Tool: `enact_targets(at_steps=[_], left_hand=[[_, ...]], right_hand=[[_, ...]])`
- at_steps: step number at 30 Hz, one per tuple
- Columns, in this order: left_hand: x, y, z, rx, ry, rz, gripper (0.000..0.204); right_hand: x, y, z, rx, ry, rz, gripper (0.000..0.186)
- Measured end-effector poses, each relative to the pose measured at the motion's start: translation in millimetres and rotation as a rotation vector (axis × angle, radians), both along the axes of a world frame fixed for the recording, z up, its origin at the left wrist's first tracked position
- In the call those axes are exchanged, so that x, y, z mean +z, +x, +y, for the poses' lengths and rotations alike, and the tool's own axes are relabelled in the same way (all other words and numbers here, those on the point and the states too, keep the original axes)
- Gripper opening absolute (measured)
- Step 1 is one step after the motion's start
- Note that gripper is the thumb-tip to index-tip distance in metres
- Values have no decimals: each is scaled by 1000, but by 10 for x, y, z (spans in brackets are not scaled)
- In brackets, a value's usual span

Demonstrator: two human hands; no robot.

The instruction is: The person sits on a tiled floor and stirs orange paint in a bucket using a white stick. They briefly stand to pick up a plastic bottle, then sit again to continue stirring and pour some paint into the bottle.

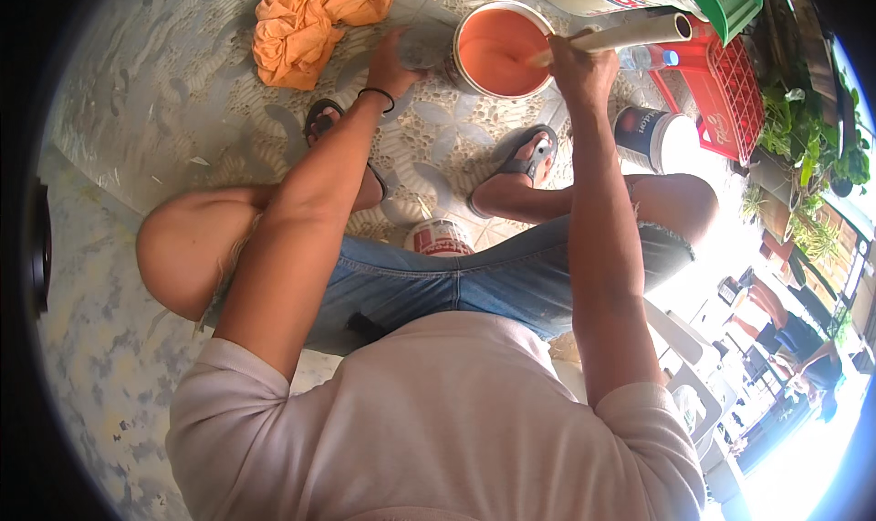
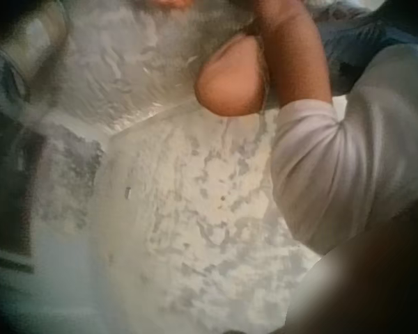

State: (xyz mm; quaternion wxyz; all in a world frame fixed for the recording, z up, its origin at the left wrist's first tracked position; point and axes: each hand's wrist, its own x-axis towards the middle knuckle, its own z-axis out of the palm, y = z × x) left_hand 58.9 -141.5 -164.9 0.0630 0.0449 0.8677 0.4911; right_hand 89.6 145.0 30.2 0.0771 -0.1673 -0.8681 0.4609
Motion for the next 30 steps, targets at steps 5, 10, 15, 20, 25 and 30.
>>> enact_targets(at_steps=[5, 10, 15, 20, 25, 30], left_hand=[[-152, -5, -139, -20, 105, -8, 98], [10, 5, 68, -7, 11, 19, 101], [-275, -23, -145, -46, 31, 81, 104], [-54, -8, 83, -7, 84, 62, 104], [-145, -18, -71, -1, 29, 79, 103], [-55, 11, 33, -19, 131, 4, 103]], right_hand=[[-64, -54, -391, 43, -216, 25, 13], [-32, -7, 94, -55, -111, 82, 15], [-150, 83, -364, 23, -111, 27, 14], [-157, -239, -35, 44, -132, 166, 16], [-64, 94, -107, -30, -206, 1, 10], [-174, -114, -144, 13, -148, 114, 15]])
